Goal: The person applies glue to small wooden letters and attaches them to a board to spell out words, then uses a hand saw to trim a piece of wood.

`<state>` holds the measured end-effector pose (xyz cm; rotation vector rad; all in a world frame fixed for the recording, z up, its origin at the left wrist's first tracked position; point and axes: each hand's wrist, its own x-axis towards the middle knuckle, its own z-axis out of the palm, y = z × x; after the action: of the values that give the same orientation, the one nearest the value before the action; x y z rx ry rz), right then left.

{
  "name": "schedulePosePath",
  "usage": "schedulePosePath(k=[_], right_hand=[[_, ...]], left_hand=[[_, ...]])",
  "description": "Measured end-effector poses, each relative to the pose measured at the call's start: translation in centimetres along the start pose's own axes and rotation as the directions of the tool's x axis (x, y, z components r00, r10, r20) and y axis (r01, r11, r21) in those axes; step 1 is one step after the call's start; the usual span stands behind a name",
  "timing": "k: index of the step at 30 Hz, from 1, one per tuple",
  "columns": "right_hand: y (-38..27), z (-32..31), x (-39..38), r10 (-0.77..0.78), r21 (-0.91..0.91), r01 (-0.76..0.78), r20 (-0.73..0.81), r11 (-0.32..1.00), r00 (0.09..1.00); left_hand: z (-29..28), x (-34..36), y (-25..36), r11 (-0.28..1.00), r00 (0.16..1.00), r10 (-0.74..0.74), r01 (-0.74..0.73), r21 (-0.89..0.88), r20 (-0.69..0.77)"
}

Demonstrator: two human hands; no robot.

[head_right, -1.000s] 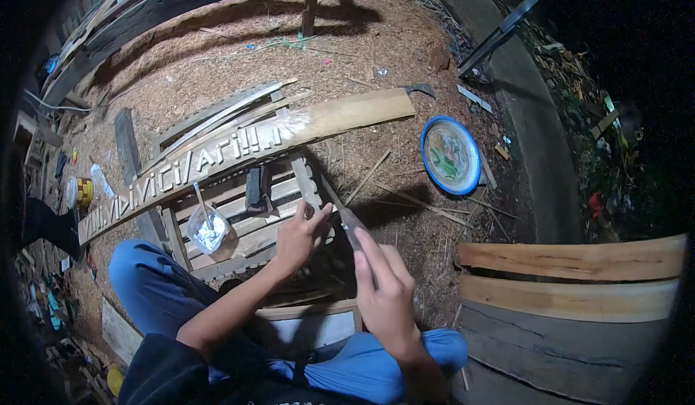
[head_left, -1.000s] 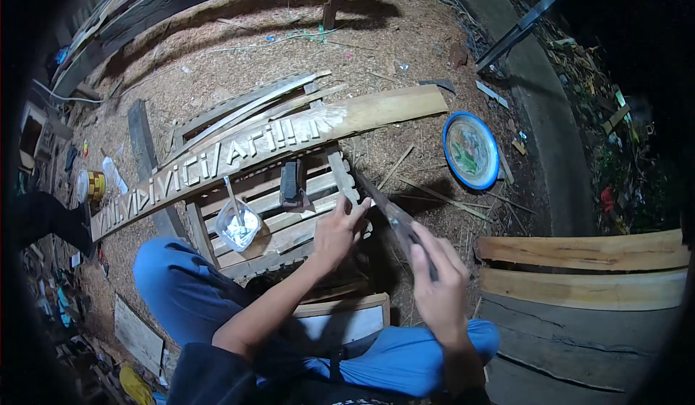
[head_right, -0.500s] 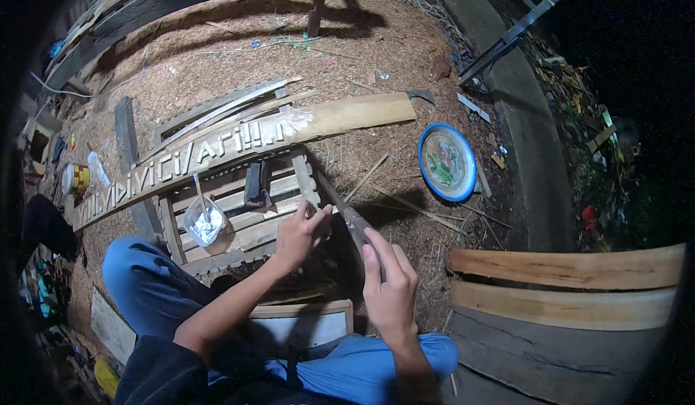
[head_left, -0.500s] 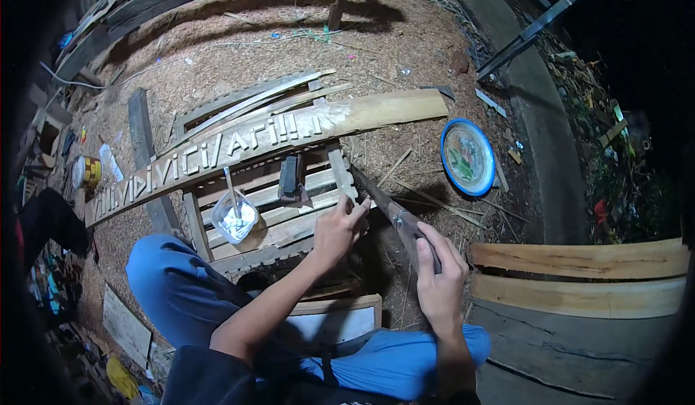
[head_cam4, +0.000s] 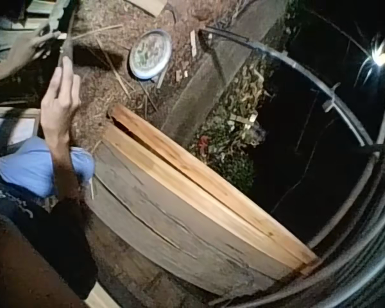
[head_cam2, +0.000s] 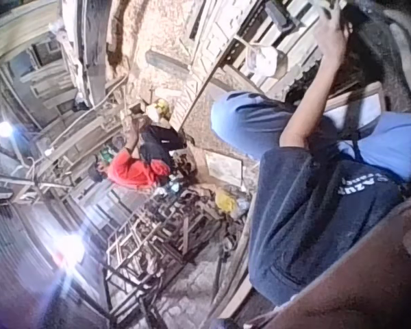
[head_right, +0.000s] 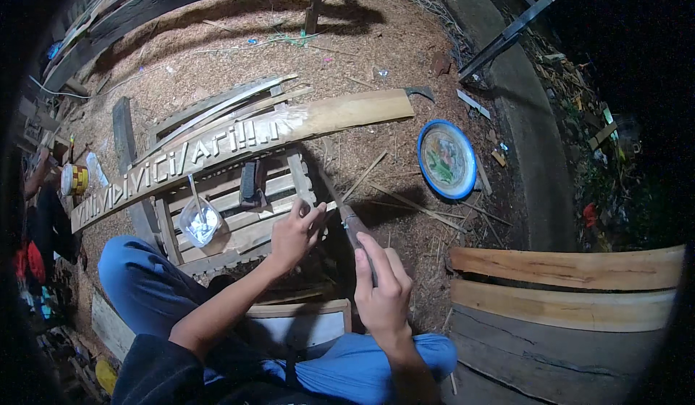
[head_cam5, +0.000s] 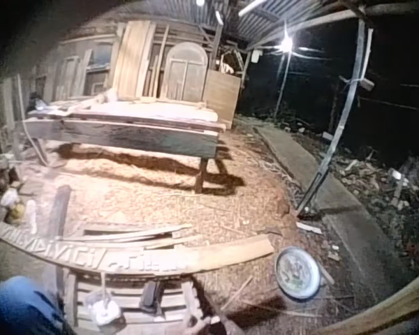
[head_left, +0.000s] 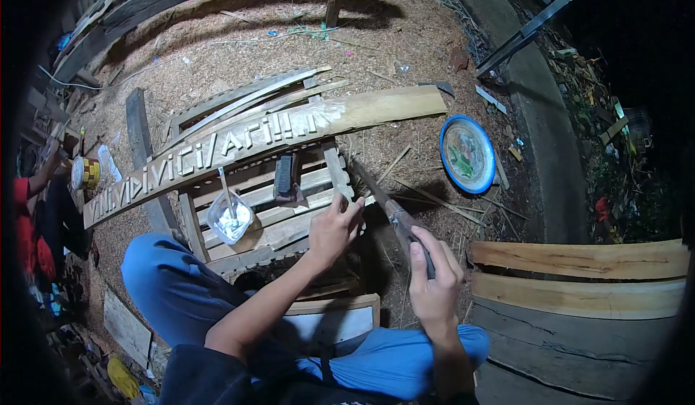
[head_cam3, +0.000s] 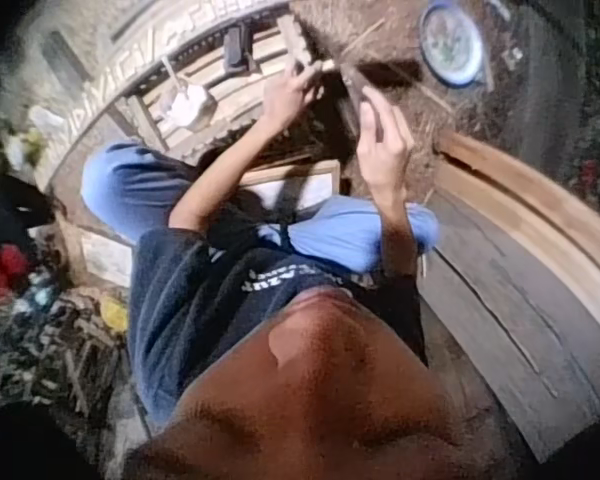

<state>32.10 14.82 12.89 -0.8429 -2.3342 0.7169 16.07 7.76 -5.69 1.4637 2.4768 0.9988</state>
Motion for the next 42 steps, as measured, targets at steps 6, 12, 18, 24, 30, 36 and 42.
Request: schedulePosePath(k=[6, 12, 18, 24, 30, 36, 42], right_hand=[[0.0, 0.4, 0.0, -0.011, 0.029, 0.01, 0.042, 1.0, 0.999], [0.9, 1.8, 0.1, 0.026, -0.02, -0.024, 0.141, 1.0, 0.99], [-0.1, -0.3, 0.6, 0.053, 0.033, -0.056, 0.087, 0.998, 0.995], [-0.4, -1.3, 0.0, 0.038, 0.015, -0.039, 0.053, 0.999, 0.998], [0.1, 0.1, -0.6, 0.036, 0.003, -0.036, 0.046, 0.999, 0.998], [1.4, 0.5, 0.3, 0.015, 0.056, -0.017, 0.032, 0.998, 0.999], [-0.1, -0.2, 0.1, 0.037, 0.01, -0.038, 0.125, 0.999, 0.992]], left_hand=[[-0.1, 0.1, 0.0, 1.0, 1.0, -0.002, 0.002, 0.005, 0.0], [0.2, -0.1, 0.3, 1.0, 1.0, 0.004, -0.004, -0.014, -0.001], [0.1, 0.1, 0.7, 1.0, 1.0, -0.009, 0.009, -0.002, 0.01], [0.2, 0.2, 0.5, 1.0, 0.998, 0.001, -0.002, -0.007, -0.055], [0.1, 0.3, 0.3, 0.999, 0.994, 0.03, -0.032, -0.02, -0.102], [0.4, 0.5, 0.7, 0.999, 0.994, 0.017, -0.019, -0.026, -0.104], [0.1, 0.4, 0.2, 0.999, 0.991, 0.04, -0.04, -0.004, -0.125]])
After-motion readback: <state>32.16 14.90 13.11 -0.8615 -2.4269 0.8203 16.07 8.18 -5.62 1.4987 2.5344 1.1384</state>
